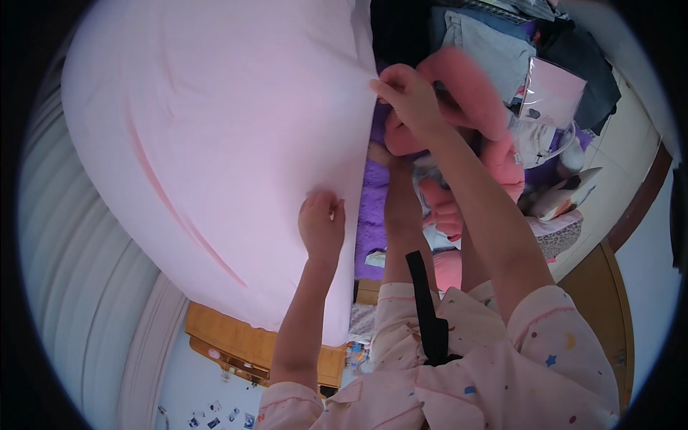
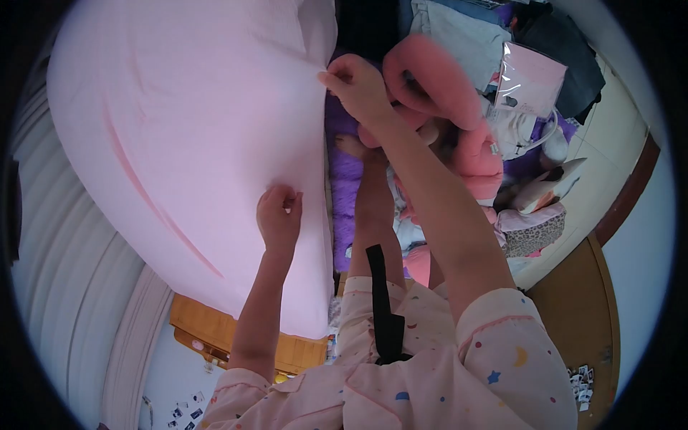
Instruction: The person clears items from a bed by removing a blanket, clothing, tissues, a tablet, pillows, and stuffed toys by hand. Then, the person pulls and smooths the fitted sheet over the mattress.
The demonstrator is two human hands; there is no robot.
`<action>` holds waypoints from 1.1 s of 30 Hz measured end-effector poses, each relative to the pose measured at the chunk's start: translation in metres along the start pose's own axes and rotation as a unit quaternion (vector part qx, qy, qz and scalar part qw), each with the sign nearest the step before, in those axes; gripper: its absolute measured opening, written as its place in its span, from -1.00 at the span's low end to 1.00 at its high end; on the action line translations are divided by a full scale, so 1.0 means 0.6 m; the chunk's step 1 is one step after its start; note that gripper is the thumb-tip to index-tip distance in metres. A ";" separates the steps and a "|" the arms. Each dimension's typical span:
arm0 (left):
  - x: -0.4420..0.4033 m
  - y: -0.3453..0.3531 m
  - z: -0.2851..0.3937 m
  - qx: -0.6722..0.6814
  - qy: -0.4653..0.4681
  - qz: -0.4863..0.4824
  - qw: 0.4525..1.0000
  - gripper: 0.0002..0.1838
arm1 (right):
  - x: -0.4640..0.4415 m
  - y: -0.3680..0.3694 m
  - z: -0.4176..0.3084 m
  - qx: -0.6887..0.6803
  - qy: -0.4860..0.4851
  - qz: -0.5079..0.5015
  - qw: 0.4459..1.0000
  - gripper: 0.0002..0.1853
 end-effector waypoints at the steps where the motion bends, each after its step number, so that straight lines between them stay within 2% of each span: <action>1: -0.001 0.002 0.004 -0.003 0.000 -0.002 1.000 -0.82 | 0.001 -0.007 0.002 0.021 -0.009 0.020 1.000 -0.79; 3: -0.002 0.009 0.009 0.005 0.031 -0.025 0.999 -0.83 | 0.003 -0.012 0.011 -0.018 0.006 0.018 1.000 -0.80; 7: -0.023 0.031 -0.014 -0.016 0.011 -0.050 0.999 -0.85 | -0.006 0.008 0.070 -0.077 0.087 -0.029 0.993 -0.79; 10: -0.056 0.001 0.017 0.027 -0.011 0.003 1.000 -0.85 | -0.013 0.001 0.079 -0.028 0.090 -0.023 0.995 -0.77; 11: -0.078 -0.013 0.019 0.011 0.043 0.069 0.997 -0.84 | -0.012 -0.010 0.084 0.000 0.083 -0.034 0.996 -0.76; 12: -0.101 -0.033 0.019 0.031 0.043 0.103 0.993 -0.75 | -0.011 -0.022 0.089 0.030 0.075 -0.045 0.996 -0.75; 13: -0.141 -0.058 0.027 -0.025 0.150 0.167 0.974 -0.71 | -0.012 -0.033 0.095 0.033 0.068 -0.040 0.996 -0.75; 15: -0.230 -0.105 0.061 -0.094 0.249 0.238 0.934 -0.59 | -0.020 -0.057 0.108 0.091 0.109 -0.021 0.990 -0.74; 16: -0.275 -0.117 0.072 -0.105 0.258 0.261 0.924 -0.51 | -0.028 -0.066 0.108 0.087 0.128 -0.008 0.988 -0.72; 19: -0.398 -0.128 0.114 -0.074 0.219 0.262 0.937 -0.34 | -0.075 -0.084 0.102 0.121 0.092 0.006 0.988 -0.70; 22: -0.475 -0.090 0.097 -0.102 0.187 0.279 0.936 -0.31 | -0.141 -0.089 0.075 0.084 0.113 0.030 0.990 -0.67; 24: -0.485 -0.055 0.099 -0.202 0.105 0.302 0.926 -0.32 | -0.190 -0.092 0.077 0.052 0.129 0.049 0.989 -0.65; 27: -0.499 -0.041 0.091 -0.174 0.113 0.333 0.920 -0.36 | -0.287 -0.101 0.101 0.000 0.166 0.059 0.984 -0.57; 29: -0.500 -0.040 0.096 -0.178 0.116 0.330 0.920 -0.39 | -0.348 -0.102 0.122 -0.055 0.178 0.063 0.981 -0.48; 30: -0.503 -0.041 0.096 -0.173 0.126 0.325 0.921 -0.40 | -0.380 -0.101 0.132 -0.076 0.182 0.051 0.979 -0.37; 33: -0.511 -0.047 0.093 -0.175 0.144 0.322 0.919 -0.42 | -0.460 -0.082 0.156 -0.110 0.213 0.059 0.969 -0.27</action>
Point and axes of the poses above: each hand's wrist, its own x-axis away from the middle knuckle, its own y-axis out of the palm, z = x × y, the point moved 1 cm from there along -x, towards the middle knuckle, and after that the axes turned 3 degrees about x, right-handed, at the moved point
